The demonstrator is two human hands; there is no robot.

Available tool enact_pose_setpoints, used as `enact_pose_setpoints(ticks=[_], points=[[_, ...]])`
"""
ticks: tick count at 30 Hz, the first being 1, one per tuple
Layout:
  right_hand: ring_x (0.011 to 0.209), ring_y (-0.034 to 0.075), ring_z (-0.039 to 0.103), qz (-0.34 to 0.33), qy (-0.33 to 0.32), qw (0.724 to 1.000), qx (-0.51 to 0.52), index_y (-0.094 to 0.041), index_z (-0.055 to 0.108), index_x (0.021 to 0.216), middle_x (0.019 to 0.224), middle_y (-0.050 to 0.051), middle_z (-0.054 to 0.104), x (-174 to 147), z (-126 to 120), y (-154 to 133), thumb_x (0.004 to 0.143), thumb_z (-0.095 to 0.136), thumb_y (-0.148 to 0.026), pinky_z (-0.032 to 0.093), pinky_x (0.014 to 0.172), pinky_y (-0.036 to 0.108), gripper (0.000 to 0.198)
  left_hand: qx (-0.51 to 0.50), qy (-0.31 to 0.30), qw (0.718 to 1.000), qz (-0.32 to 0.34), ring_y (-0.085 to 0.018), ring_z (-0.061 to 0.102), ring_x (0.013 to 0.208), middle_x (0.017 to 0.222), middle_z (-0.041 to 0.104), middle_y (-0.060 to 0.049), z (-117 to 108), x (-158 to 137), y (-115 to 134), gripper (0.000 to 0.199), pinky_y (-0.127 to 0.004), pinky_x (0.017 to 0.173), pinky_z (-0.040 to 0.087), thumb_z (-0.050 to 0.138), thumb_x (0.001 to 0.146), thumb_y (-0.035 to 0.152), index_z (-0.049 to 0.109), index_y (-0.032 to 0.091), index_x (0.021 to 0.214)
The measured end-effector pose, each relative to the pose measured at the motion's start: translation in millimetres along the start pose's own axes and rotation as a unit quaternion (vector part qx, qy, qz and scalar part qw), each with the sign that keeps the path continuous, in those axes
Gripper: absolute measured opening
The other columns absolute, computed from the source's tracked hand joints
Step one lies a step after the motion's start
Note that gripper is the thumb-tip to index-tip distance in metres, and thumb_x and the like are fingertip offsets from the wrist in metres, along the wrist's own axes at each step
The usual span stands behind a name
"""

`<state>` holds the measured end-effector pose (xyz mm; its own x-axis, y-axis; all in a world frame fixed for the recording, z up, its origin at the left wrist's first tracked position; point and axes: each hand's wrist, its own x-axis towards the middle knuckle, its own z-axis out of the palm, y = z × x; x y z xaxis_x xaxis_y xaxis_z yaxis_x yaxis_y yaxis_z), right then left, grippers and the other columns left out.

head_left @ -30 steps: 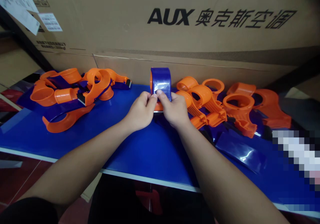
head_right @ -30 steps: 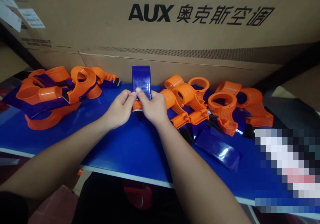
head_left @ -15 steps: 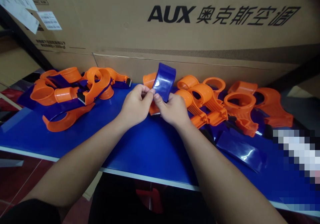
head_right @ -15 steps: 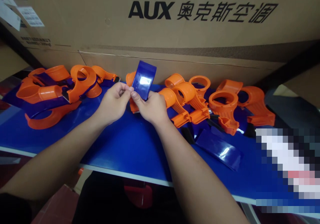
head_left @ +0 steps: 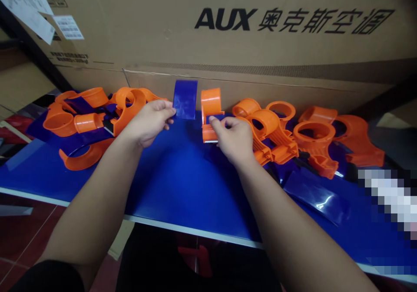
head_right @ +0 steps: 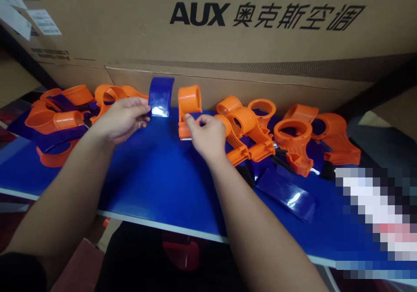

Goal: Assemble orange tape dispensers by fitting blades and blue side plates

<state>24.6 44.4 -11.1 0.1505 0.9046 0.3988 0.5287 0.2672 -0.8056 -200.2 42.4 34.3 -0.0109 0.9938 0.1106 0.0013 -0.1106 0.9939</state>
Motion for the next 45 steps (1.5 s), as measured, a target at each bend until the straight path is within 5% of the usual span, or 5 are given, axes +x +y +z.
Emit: enact_pose_setpoints(ticks=[18, 22, 29, 40, 45], points=[[0.058, 0.017, 0.049, 0.012, 0.046, 0.999, 0.001, -0.025, 0.050, 0.055, 0.049, -0.002, 0.048, 0, 0, 0, 0.089, 0.067, -0.055, 0.035, 0.060, 0.032, 0.048, 0.312, -0.097, 0.919, -0.220, -0.027, 0.071, 0.055, 0.056, 0.068, -0.007, -11, 9, -32, 0.022, -0.034, 0.051, 0.054, 0.081, 0.068, 0.019, 0.060, 0.022, 0.065], [0.056, 0.016, 0.045, 0.011, 0.042, 0.999, -0.017, -0.024, 0.050, 0.054, 0.048, -0.002, 0.046, 0, 0, -2, 0.089, 0.066, -0.054, 0.033, 0.060, 0.032, 0.048, 0.503, -0.054, 0.856, -0.101, -0.028, 0.067, 0.055, 0.058, 0.067, -0.008, -5, -2, -21, 0.031, -0.037, 0.059, 0.052, 0.077, 0.081, 0.051, 0.068, 0.021, 0.079], [0.057, 0.015, 0.046, -0.001, 0.024, 1.000, -0.002, -0.022, 0.059, 0.059, 0.053, -0.001, 0.052, -5, 0, -9, 0.093, 0.062, -0.051, 0.034, 0.059, 0.032, 0.045, 0.428, -0.043, 0.876, 0.218, -0.030, 0.069, 0.110, 0.140, 0.060, -0.016, 46, -39, -19, 0.077, -0.042, 0.096, 0.057, 0.085, 0.077, 0.046, 0.055, 0.023, 0.145], [0.091, 0.025, 0.072, 0.037, -0.044, 0.978, 0.200, -0.022, 0.070, 0.078, 0.082, 0.009, 0.072, -14, 3, -16, 0.098, 0.029, -0.080, 0.054, 0.072, 0.033, 0.073, 0.425, -0.025, 0.861, 0.278, -0.038, 0.048, 0.150, 0.159, 0.048, -0.025, 62, -41, -35, 0.055, -0.051, 0.120, 0.046, 0.075, 0.088, 0.027, 0.056, 0.012, 0.138], [0.090, 0.021, 0.073, 0.064, -0.097, 0.933, 0.341, -0.025, 0.069, 0.118, 0.123, 0.010, 0.072, -11, -1, -14, 0.095, 0.040, -0.076, 0.058, 0.068, 0.032, 0.063, 0.316, 0.007, 0.901, 0.298, -0.030, 0.068, 0.122, 0.132, 0.070, -0.017, 49, -21, -36, 0.051, -0.045, 0.107, 0.056, 0.080, 0.087, 0.040, 0.061, 0.015, 0.127]])
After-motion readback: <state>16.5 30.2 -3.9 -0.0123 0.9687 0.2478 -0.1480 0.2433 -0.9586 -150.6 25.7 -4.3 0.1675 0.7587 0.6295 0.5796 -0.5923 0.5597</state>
